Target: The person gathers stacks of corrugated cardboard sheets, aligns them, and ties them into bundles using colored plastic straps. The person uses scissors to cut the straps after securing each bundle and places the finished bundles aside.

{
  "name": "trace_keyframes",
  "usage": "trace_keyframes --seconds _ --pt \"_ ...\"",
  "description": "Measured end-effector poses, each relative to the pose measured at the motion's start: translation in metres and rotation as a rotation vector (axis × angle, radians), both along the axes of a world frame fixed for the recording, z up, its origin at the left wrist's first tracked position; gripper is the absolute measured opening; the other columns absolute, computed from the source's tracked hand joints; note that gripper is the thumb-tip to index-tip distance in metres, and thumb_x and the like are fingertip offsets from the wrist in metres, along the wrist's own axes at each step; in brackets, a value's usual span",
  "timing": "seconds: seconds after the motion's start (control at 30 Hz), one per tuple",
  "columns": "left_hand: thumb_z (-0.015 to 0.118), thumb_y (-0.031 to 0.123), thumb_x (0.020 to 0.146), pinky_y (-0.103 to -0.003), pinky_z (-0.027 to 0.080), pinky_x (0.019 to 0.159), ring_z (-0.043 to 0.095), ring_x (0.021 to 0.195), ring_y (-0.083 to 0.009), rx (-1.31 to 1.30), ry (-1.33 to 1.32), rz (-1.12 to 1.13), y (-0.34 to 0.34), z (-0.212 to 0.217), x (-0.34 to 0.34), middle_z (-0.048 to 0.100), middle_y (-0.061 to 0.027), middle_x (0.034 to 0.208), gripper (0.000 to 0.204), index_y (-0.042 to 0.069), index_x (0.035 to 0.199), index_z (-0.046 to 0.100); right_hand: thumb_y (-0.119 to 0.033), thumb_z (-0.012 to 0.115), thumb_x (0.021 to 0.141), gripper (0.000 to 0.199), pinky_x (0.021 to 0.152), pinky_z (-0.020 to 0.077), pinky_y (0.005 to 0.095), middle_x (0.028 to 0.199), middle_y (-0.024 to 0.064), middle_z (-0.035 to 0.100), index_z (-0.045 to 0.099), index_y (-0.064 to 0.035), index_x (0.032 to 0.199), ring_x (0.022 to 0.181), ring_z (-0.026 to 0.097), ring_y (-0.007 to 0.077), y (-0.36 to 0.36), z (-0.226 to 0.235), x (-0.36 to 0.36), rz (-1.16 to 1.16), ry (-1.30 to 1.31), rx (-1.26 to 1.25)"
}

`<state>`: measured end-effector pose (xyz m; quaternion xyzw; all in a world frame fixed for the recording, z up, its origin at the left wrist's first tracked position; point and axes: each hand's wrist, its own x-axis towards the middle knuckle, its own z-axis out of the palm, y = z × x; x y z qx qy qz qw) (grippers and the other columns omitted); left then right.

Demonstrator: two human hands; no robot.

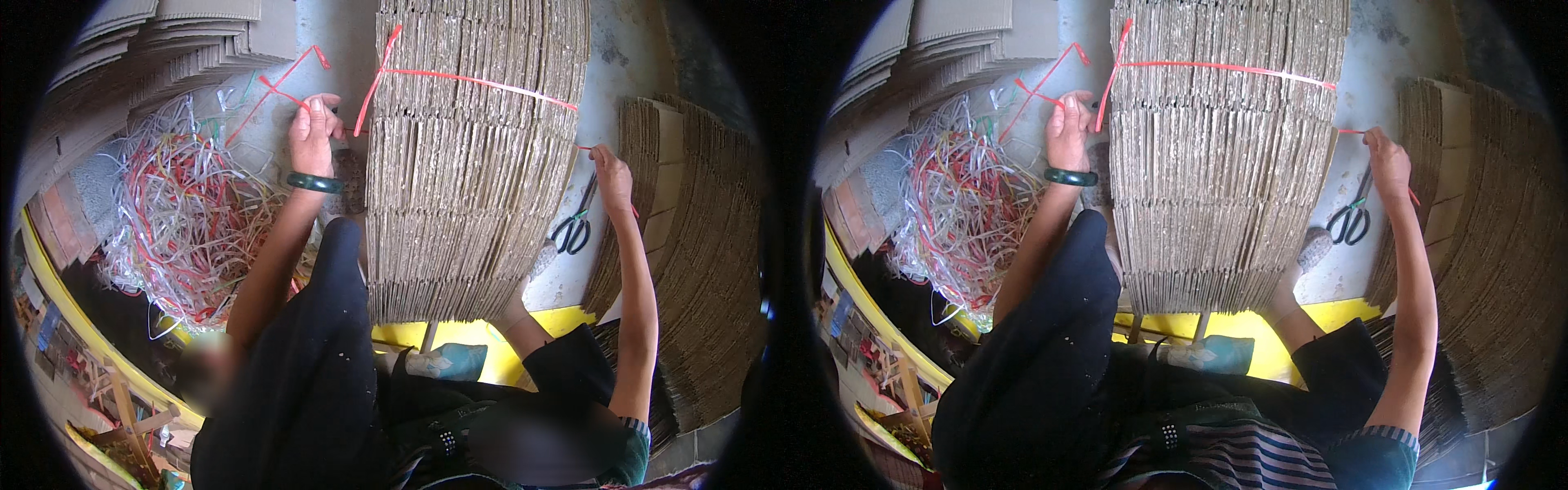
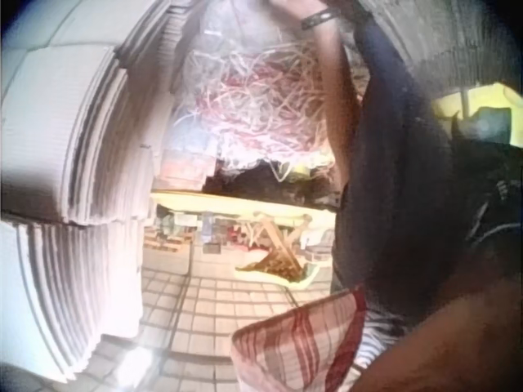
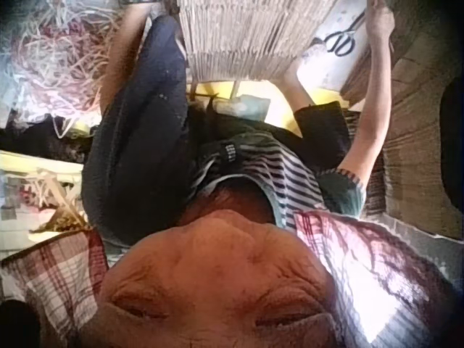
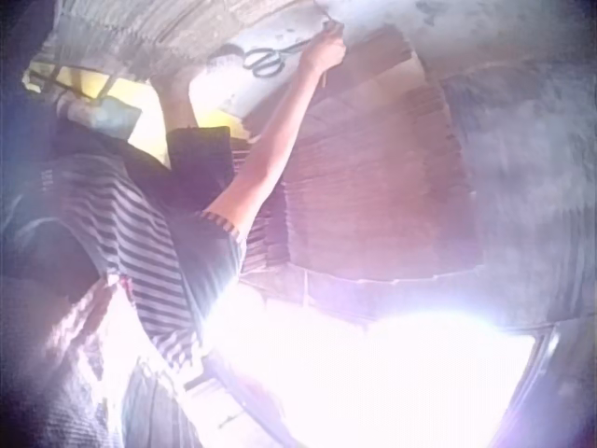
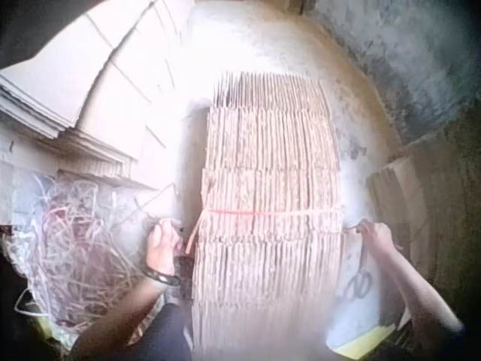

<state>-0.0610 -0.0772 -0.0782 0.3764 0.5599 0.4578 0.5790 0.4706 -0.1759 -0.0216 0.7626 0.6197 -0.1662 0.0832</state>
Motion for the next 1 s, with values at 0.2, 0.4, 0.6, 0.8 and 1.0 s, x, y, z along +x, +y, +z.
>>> trace_keyframes --seconds 0.2,0.4,0.6,0.8,1.0 --pt "0.04 0.031 0.118 -0.024 0.039 0.069 0.04 0.07 -0.0067 0.107 0.032 -0.116 -0.01 0.056 0.011 0.04 0.0047 0.076 0.037 0.001 0.117 0.062 -0.021 0.059 0.108 0.024 0.073 0.0534 0.0362 0.087 0.0139 0.07 0.07 0.0004 0.105 0.082 0.067 0.011 0.051 0.155 -0.123 -0.12 0.325 -0.325" --pt "0.042 0.027 0.117 -0.027 0.043 0.073 0.051 0.068 -0.0095 0.126 0.14 -0.306 -0.025 0.111 0.036 0.056 -0.0003 0.075 0.037 0.001 0.113 0.068 0.002 0.071 0.092 0.016 0.061 0.0611 0.0308 0.087 0.0094 0.072 0.07 -0.0045 0.106 0.072 0.074 0.0198 0.045 0.181 -0.244 0.395 0.466 0.105" --pt "0.06 0.019 0.102 -0.04 0.044 0.084 0.063 0.085 -0.0251 0.442 0.572 -0.434 -0.013 0.111 0.045 0.067 -0.002 0.086 0.017 0.01 0.109 0.072 -0.01 0.07 0.088 0.014 0.054 0.0556 0.0357 0.078 0.0048 0.062 0.062 -0.0097 0.099 0.069 0.07 0.0207 0.054 0.137 -0.336 0.424 0.518 0.338" --pt "0.074 0.027 0.084 -0.045 0.041 0.092 0.057 0.096 -0.0315 0.625 0.594 -0.5 -0.028 0.105 0.041 0.068 -0.0044 0.109 0.033 0.008 0.11 0.067 -0.007 0.067 0.082 0.014 0.053 0.0562 0.033 0.077 0.0046 0.064 0.061 -0.008 0.094 0.068 0.07 0.0179 0.063 0.122 -0.35 0.447 0.491 0.452" --pt "0.071 0.024 0.084 -0.043 0.04 0.086 0.054 0.088 -0.0292 0.576 0.668 -0.452 -0.035 0.089 0.05 0.062 -0.0061 0.096 0.023 0.007 0.099 0.064 -0.007 0.068 0.081 0.012 0.053 0.0556 0.0295 0.079 0.0034 0.061 0.06 -0.0076 0.091 0.07 0.069 0.0142 0.063 0.119 -0.359 0.561 0.341 0.493"
